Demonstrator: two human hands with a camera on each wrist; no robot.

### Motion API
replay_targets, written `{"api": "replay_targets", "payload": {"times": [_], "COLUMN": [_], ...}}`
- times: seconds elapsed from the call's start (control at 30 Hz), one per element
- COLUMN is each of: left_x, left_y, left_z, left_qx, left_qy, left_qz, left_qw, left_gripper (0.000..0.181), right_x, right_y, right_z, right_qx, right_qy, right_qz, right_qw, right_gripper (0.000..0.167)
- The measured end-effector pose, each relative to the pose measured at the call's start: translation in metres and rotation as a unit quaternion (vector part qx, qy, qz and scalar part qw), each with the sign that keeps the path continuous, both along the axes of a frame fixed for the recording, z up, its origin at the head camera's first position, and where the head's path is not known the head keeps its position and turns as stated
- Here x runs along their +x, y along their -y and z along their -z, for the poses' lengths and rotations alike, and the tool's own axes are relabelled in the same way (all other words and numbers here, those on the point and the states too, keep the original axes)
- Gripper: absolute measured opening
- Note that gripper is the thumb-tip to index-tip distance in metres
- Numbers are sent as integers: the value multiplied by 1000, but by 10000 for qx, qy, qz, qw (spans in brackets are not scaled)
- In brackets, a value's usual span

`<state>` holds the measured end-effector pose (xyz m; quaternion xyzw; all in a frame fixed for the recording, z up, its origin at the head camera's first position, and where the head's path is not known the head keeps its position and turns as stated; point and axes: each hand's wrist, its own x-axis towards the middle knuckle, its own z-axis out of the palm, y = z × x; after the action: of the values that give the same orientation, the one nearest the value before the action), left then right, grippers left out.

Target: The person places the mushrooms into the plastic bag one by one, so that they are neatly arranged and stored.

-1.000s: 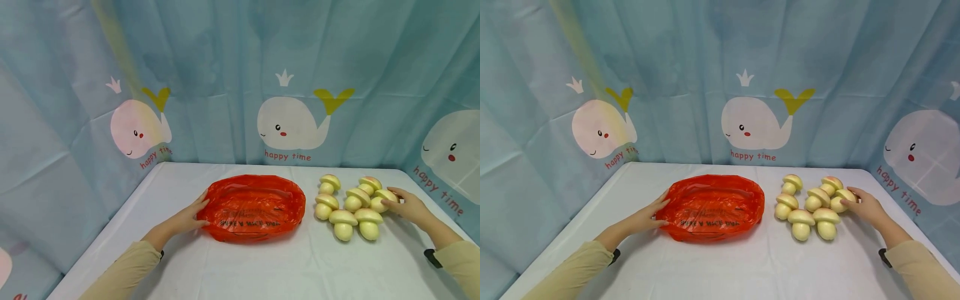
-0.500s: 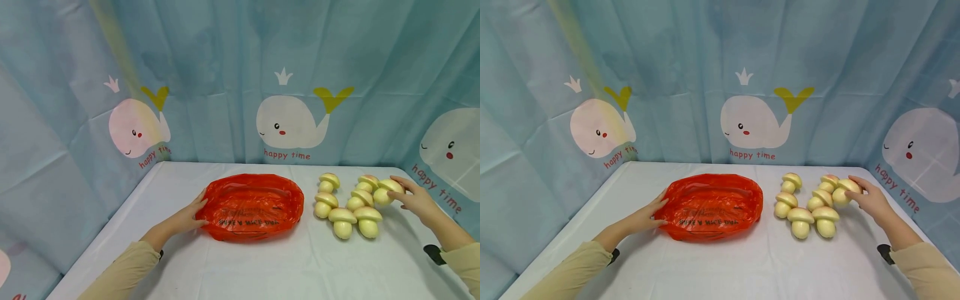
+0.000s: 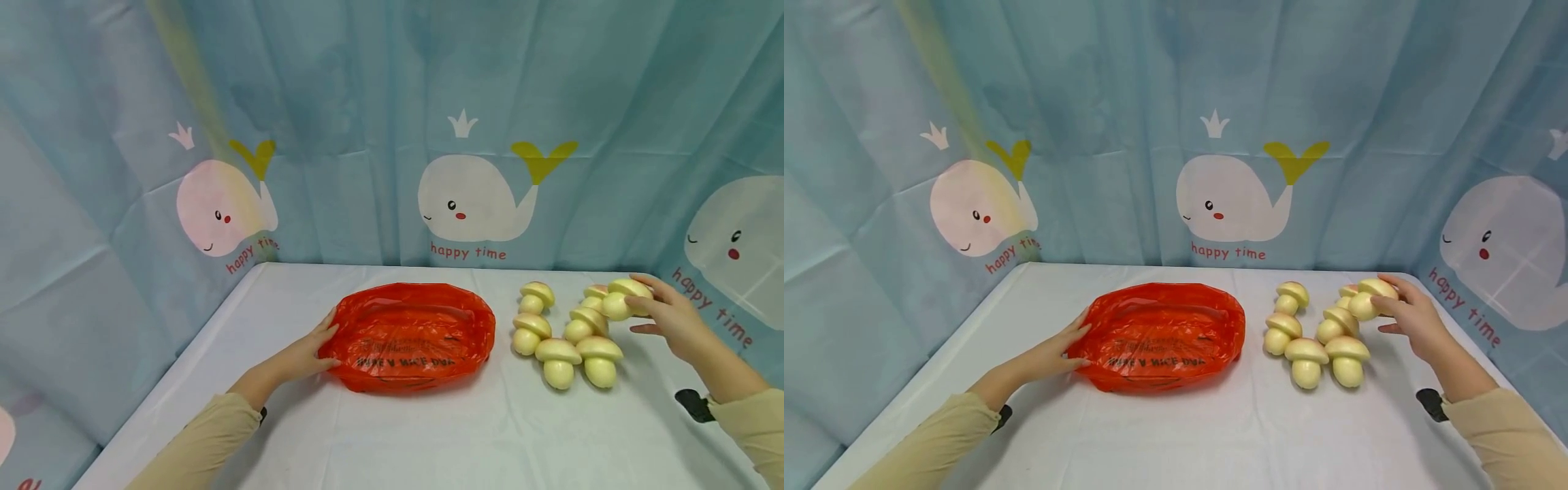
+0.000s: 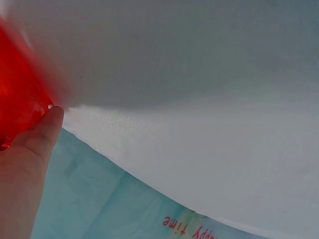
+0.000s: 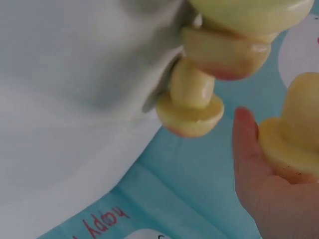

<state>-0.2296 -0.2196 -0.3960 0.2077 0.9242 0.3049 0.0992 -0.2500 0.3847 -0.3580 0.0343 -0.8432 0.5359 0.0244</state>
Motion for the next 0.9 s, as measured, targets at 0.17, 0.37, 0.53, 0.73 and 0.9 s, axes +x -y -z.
{"api": "replay_targets", "payload": {"times": [0.17,0.37,0.53,0.73,0.9], "left_x": [2,1,0,0,-1], "left_y": [2,0,-1,0,-2], "left_z": [1,2,3,7,8], "left_qx": [11,-10,-69,-88,-64], "left_qy": [-110,-150,-129,-144,-150], "left_qz": [80,23,-93,-171,-108], "left_qw": [9999,9999,9998,9997,9998], "left_gripper": [76,78,78,81,79], "right_x": [-6,-9,-9,-14,-17], "right_y": [15,26,33,45,54], "right_z": [1,-7,-13,-16,-18], "right_qx": [-231,-1324,-2947,-3976,-3932], "right_qy": [-31,322,789,1323,1266], "right_qz": [-61,-212,-555,-903,-896], "right_qw": [9997,9904,9507,9035,9063], "right_gripper": [47,37,23,31,40]}}
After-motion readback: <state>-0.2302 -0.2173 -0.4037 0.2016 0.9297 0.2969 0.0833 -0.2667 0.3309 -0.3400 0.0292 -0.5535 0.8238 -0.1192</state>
